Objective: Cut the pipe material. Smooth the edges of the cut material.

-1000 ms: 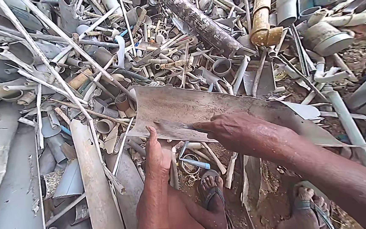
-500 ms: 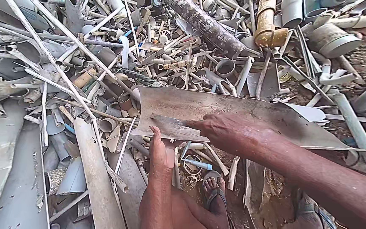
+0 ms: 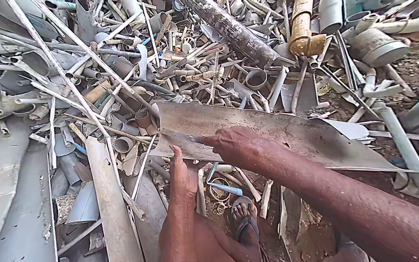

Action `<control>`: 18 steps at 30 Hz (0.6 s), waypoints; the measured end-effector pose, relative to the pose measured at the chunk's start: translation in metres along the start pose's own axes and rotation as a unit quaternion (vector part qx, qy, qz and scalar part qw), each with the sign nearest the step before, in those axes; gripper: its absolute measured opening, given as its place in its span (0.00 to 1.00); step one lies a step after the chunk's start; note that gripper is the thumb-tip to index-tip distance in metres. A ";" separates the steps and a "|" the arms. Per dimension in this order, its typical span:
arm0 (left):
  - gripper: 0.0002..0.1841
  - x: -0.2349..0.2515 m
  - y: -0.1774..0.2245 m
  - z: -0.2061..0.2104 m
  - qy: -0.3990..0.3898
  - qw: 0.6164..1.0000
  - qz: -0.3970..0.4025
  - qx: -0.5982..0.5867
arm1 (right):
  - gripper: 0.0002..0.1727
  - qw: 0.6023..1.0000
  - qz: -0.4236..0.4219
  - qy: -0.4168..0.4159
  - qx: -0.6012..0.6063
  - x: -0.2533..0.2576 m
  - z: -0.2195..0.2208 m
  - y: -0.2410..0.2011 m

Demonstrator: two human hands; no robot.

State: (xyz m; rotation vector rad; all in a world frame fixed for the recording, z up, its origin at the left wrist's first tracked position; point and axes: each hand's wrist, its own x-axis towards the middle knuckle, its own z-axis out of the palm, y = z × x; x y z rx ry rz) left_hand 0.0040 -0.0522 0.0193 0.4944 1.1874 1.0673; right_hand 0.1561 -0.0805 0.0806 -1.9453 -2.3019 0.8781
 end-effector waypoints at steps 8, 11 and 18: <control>0.31 0.002 -0.001 -0.003 0.008 1.000 0.005 -0.006 | 0.23 0.999 -0.013 -0.039 0.011 -0.055 0.009 0.023; 0.31 0.000 -0.004 0.002 0.003 1.000 0.021 0.005 | 0.24 0.999 0.006 -0.024 0.028 -0.035 0.007 0.018; 0.29 -0.001 -0.001 0.001 0.019 1.000 0.009 0.004 | 0.25 1.000 -0.009 -0.007 0.017 -0.002 0.011 -0.014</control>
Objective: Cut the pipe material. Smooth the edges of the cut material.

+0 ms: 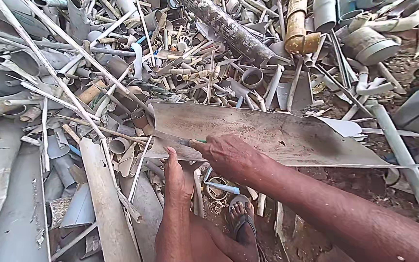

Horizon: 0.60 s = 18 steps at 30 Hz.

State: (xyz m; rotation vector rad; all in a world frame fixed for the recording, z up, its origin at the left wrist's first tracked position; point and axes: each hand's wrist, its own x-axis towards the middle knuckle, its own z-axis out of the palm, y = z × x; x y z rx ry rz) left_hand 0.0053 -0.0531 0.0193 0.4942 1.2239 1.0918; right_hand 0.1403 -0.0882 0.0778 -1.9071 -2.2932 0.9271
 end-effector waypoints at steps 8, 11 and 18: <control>0.31 0.002 -0.004 0.000 -0.010 1.000 0.011 0.006 | 0.25 0.995 0.103 -0.002 0.009 -0.028 0.017 0.049; 0.31 0.004 -0.002 -0.003 0.003 1.000 0.005 0.007 | 0.22 0.995 0.088 0.042 0.016 -0.002 0.015 0.053; 0.28 0.005 -0.002 -0.005 0.018 1.000 0.002 0.006 | 0.26 0.987 0.139 -0.024 -0.073 -0.104 0.026 0.097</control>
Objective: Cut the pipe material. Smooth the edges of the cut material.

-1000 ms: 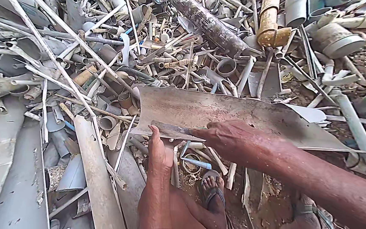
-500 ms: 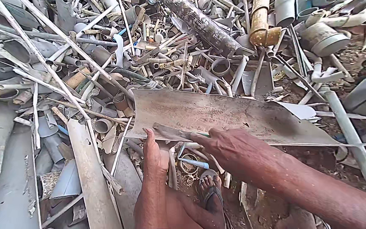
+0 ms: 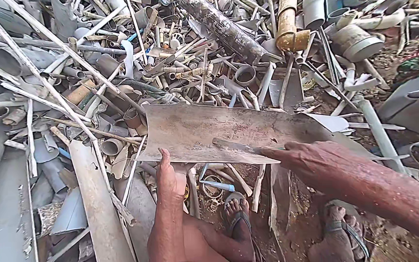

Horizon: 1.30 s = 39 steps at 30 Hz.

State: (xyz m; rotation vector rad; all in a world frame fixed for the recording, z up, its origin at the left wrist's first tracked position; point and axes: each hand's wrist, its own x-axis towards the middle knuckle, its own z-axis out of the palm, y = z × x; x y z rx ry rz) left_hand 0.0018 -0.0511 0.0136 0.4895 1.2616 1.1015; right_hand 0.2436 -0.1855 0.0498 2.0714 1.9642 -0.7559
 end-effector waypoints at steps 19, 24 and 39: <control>0.25 -0.005 -0.001 0.009 0.007 1.000 0.020 0.004 | 0.23 0.989 -0.090 0.108 0.039 0.083 -0.004 0.023; 0.25 -0.006 0.002 0.007 0.009 1.000 0.010 -0.009 | 0.24 0.981 -0.108 0.153 0.042 0.091 -0.002 0.001; 0.23 -0.006 0.003 0.006 0.002 1.000 0.013 -0.021 | 0.26 0.978 -0.131 0.155 0.044 0.104 -0.008 -0.009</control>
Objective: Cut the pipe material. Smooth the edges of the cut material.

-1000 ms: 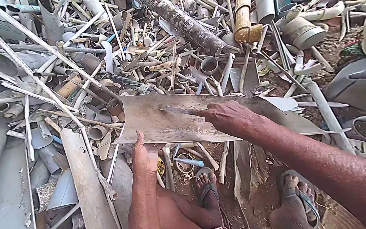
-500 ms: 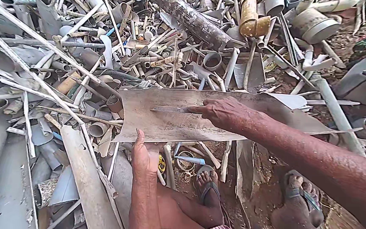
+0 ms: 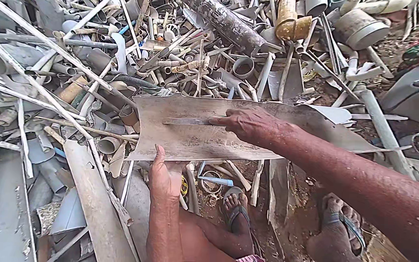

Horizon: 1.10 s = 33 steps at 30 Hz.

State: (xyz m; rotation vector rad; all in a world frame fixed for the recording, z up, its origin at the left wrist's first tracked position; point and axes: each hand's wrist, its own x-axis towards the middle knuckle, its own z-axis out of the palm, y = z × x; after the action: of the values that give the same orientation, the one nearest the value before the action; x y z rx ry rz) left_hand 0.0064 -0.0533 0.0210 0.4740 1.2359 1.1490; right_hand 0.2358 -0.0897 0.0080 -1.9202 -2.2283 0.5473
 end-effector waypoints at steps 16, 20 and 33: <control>0.21 -0.005 -0.001 -0.003 -0.011 1.000 0.015 0.008 | 0.26 0.999 -0.015 0.011 -0.046 -0.053 0.017 0.029; 0.20 -0.003 -0.003 -0.004 -0.014 1.000 0.020 0.007 | 0.29 0.997 0.047 -0.053 -0.034 -0.122 0.034 0.077; 0.21 -0.003 -0.001 -0.002 -0.009 1.000 0.019 0.006 | 0.28 0.998 0.013 -0.019 -0.050 -0.084 0.025 0.062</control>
State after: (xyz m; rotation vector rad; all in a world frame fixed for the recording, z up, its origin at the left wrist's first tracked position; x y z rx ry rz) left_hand 0.0054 -0.0573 0.0213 0.5176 1.2235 1.1665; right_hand 0.2990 -0.1695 -0.0275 -2.0050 -2.2985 0.4885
